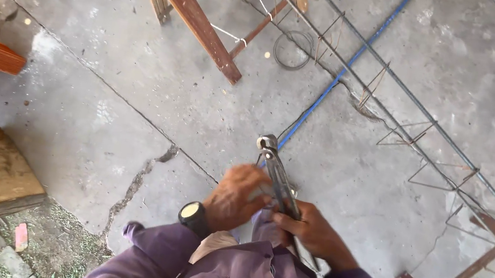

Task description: The person uses a rebar tying tool to secure wire ties around the intersections of a steel rebar grid. They repeatedly position the tool, twist the wire to tighten the connections, and move along the structure to fasten multiple points.

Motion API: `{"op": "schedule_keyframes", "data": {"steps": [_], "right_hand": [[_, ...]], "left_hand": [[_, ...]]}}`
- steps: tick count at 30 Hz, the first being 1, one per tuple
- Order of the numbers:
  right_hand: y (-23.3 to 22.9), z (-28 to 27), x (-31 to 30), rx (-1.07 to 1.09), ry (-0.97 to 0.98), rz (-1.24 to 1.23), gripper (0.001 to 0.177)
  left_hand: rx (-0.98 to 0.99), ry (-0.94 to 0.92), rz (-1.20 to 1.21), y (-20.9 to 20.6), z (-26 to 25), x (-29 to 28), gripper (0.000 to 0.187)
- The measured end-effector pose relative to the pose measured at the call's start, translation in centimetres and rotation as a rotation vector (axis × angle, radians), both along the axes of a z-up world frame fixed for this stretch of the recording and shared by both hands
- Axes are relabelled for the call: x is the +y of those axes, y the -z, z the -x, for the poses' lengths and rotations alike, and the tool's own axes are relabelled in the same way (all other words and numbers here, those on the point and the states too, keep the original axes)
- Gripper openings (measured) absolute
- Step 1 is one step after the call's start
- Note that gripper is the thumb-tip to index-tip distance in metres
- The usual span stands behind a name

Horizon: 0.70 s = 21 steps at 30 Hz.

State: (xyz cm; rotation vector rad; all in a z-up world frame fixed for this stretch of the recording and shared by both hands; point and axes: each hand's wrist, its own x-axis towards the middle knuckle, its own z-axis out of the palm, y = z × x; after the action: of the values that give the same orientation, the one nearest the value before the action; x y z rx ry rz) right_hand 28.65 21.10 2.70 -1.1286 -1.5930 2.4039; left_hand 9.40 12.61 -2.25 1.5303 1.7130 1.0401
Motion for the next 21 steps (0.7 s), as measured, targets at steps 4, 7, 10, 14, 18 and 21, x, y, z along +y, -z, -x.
{"op": "schedule_keyframes", "data": {"steps": [4, 7, 10, 14, 18, 21], "right_hand": [[4.5, -5.2, 5.1, 0.021, -0.019, -0.066, 0.02], [6.0, -8.0, 8.5, 0.017, 0.026, -0.055, 0.016], [6.0, -9.1, 11.1, 0.019, 0.016, -0.038, 0.015], [4.6, -9.4, 12.9, -0.167, -0.074, -0.095, 0.017], [5.1, -9.6, 15.0, -0.308, -0.099, -0.109, 0.016], [8.2, -10.5, 15.1, -0.477, -0.181, -0.195, 0.019]], "left_hand": [[-0.05, 0.327, -0.03, 0.0, -2.1, 3.8, 0.019], [-0.11, 0.379, 0.144, -1.4, -3.3, 6.3, 0.019], [-0.137, 0.41, 0.297, -3.0, -4.2, 8.9, 0.021], [-0.046, 0.479, 0.463, -1.7, -5.2, 11.2, 0.022], [-0.072, 0.519, 0.553, 1.7, -5.9, 13.5, 0.023], [0.018, 0.587, 0.562, 3.5, -6.0, 15.6, 0.02]]}}
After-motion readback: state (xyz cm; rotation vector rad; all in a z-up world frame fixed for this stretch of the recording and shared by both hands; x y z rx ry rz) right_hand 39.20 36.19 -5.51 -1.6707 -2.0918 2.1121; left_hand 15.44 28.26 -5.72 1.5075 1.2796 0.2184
